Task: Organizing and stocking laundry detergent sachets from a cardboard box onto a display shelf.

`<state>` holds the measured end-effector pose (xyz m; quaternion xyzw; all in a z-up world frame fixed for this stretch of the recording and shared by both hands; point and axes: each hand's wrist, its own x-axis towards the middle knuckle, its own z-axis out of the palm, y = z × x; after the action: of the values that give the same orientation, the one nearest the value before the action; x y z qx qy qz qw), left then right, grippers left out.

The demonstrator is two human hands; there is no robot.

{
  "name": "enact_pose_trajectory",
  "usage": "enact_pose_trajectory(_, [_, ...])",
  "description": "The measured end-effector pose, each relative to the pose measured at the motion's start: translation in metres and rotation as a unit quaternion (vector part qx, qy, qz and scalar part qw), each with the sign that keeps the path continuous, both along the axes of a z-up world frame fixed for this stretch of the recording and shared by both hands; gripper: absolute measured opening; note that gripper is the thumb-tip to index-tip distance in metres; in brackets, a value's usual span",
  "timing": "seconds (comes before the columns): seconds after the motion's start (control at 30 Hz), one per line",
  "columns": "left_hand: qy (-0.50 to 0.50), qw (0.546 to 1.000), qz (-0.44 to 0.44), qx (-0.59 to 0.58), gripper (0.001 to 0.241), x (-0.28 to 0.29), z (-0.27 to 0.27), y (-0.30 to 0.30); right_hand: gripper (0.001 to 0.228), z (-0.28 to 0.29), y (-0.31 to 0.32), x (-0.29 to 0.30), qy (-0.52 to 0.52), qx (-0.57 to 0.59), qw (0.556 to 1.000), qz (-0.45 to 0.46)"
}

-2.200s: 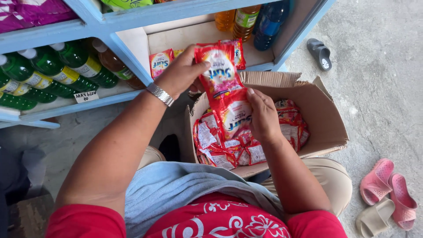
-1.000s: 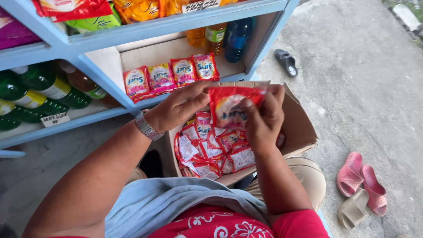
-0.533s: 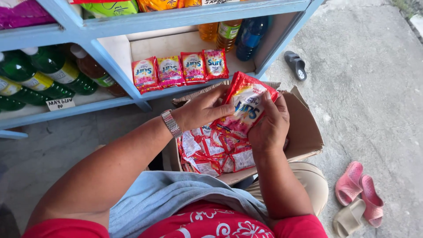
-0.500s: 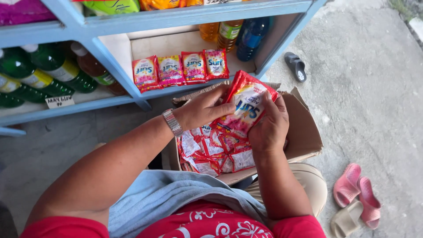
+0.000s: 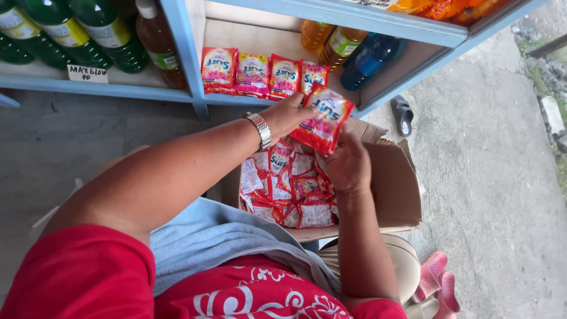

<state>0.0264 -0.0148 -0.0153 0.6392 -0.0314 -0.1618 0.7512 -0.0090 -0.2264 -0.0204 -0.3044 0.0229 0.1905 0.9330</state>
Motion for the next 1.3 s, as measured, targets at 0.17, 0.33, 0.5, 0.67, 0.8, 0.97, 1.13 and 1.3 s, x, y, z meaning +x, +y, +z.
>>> enact_pose_trajectory(0.17, [0.111,0.993,0.002,0.05,0.04,-0.01,0.006,0.001,0.043,-0.005,0.016,-0.003,0.1,-0.031,0.993,0.059])
enact_pose_trajectory(0.33, [0.017,0.965,-0.018,0.263,0.047,0.012,-0.056,-0.001,0.046,-0.022,0.025,-0.005,0.136,-0.025,0.984,0.108])
enact_pose_trajectory(0.5, [-0.084,0.907,-0.023,0.412,0.059,0.025,-0.097,-0.006,0.037,-0.051,0.023,-0.003,0.199,-0.122,0.968,0.094])
enact_pose_trajectory(0.67, [-0.07,0.924,-0.032,0.374,0.062,0.009,-0.052,-0.001,0.038,-0.035,0.026,-0.015,0.196,-0.118,0.971,0.064])
enact_pose_trajectory(0.8, [-0.125,0.921,-0.029,0.369,0.064,0.015,-0.049,0.004,0.036,-0.034,0.028,-0.017,0.189,-0.11,0.975,0.039])
enact_pose_trajectory(0.97, [-0.157,0.923,-0.023,0.349,0.058,0.009,-0.041,0.003,0.038,-0.019,0.03,-0.022,0.21,-0.093,0.973,0.032])
enact_pose_trajectory(1.13, [-0.124,0.92,-0.047,0.368,0.057,0.0,-0.022,0.014,0.039,-0.034,0.033,-0.017,0.203,-0.08,0.975,0.033])
enact_pose_trajectory(1.3, [-0.179,0.922,-0.077,0.335,0.063,0.004,-0.021,0.021,0.038,-0.029,0.04,-0.018,0.187,-0.078,0.979,-0.006])
